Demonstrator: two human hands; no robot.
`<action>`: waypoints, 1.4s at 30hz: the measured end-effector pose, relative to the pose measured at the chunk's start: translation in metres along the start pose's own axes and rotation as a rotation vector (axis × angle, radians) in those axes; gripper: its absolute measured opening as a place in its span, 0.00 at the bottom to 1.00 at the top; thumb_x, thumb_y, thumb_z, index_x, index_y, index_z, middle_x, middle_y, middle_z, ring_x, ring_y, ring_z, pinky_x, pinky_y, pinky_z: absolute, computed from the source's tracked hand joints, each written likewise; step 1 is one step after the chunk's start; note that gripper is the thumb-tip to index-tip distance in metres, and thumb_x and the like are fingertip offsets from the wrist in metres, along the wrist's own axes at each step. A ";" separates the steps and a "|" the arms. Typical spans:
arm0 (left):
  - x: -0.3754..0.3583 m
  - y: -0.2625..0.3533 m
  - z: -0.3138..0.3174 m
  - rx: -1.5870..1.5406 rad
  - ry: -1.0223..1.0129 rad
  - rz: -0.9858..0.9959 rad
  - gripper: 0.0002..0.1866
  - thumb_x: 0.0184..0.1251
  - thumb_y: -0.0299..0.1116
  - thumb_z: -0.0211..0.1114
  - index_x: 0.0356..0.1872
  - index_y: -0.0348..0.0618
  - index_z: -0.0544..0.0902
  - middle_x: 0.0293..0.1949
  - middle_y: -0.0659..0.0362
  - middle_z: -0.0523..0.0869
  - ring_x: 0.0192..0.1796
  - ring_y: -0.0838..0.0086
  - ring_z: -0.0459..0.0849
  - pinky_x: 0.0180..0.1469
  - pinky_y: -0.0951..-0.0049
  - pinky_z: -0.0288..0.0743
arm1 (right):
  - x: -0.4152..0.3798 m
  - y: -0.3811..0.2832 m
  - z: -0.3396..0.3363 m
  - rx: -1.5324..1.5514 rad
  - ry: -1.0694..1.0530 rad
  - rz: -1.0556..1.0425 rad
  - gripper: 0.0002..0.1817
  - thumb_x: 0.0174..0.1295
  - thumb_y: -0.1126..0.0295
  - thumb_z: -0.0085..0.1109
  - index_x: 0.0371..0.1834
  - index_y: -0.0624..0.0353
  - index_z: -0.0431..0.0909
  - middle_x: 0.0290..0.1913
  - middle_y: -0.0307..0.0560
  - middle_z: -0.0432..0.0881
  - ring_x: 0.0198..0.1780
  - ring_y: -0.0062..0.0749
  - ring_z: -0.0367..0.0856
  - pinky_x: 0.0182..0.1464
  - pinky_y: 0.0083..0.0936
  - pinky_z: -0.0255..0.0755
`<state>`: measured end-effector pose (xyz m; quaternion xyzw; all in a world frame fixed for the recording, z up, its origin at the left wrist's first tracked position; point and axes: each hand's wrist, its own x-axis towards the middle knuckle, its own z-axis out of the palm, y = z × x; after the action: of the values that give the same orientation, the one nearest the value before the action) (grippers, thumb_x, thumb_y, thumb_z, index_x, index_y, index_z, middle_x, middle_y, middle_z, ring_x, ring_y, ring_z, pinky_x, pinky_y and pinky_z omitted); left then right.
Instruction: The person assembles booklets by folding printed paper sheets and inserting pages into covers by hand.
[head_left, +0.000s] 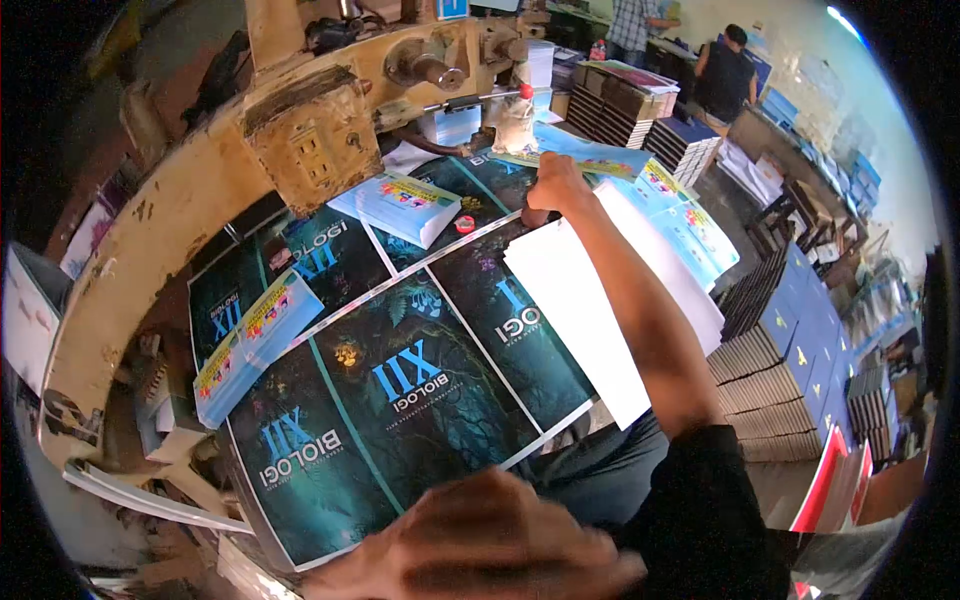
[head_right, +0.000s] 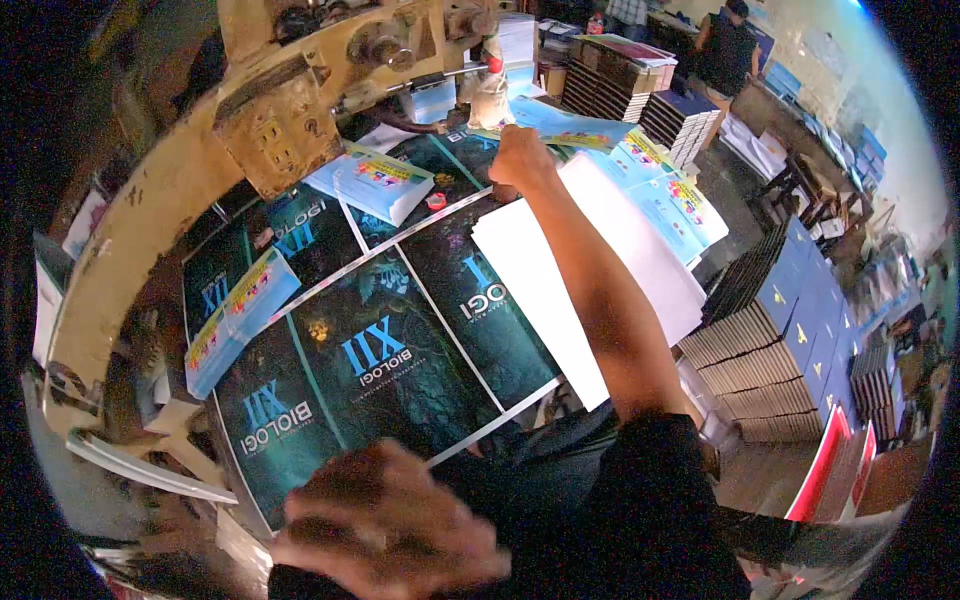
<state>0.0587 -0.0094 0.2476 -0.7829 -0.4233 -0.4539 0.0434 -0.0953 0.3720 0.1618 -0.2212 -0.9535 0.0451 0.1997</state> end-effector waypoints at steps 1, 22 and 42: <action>-0.011 0.001 0.008 -0.038 -0.003 -0.224 0.22 0.64 0.33 0.72 0.60 0.44 0.86 0.54 0.54 0.89 0.51 0.63 0.88 0.56 0.64 0.81 | 0.004 0.001 -0.004 0.030 -0.124 0.006 0.26 0.47 0.69 0.70 0.50 0.72 0.80 0.53 0.70 0.84 0.59 0.62 0.84 0.60 0.45 0.81; -0.144 -0.060 0.085 0.717 -0.093 -1.181 0.42 0.78 0.43 0.62 0.81 0.28 0.53 0.81 0.36 0.57 0.84 0.45 0.52 0.82 0.39 0.41 | -0.275 -0.011 -0.099 0.296 -0.551 0.176 0.36 0.71 0.73 0.56 0.78 0.75 0.53 0.57 0.79 0.81 0.55 0.69 0.85 0.56 0.56 0.81; -0.134 -0.083 0.100 0.729 -0.168 -1.128 0.56 0.72 0.66 0.59 0.81 0.25 0.51 0.82 0.32 0.49 0.84 0.39 0.47 0.82 0.38 0.38 | -0.263 -0.013 -0.086 0.331 -0.323 0.132 0.19 0.74 0.73 0.54 0.65 0.70 0.71 0.40 0.77 0.84 0.45 0.67 0.87 0.45 0.54 0.79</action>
<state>0.0373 0.0054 0.0627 -0.4098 -0.8952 -0.1727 0.0281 0.1506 0.2446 0.1477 -0.2373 -0.9362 0.2483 0.0747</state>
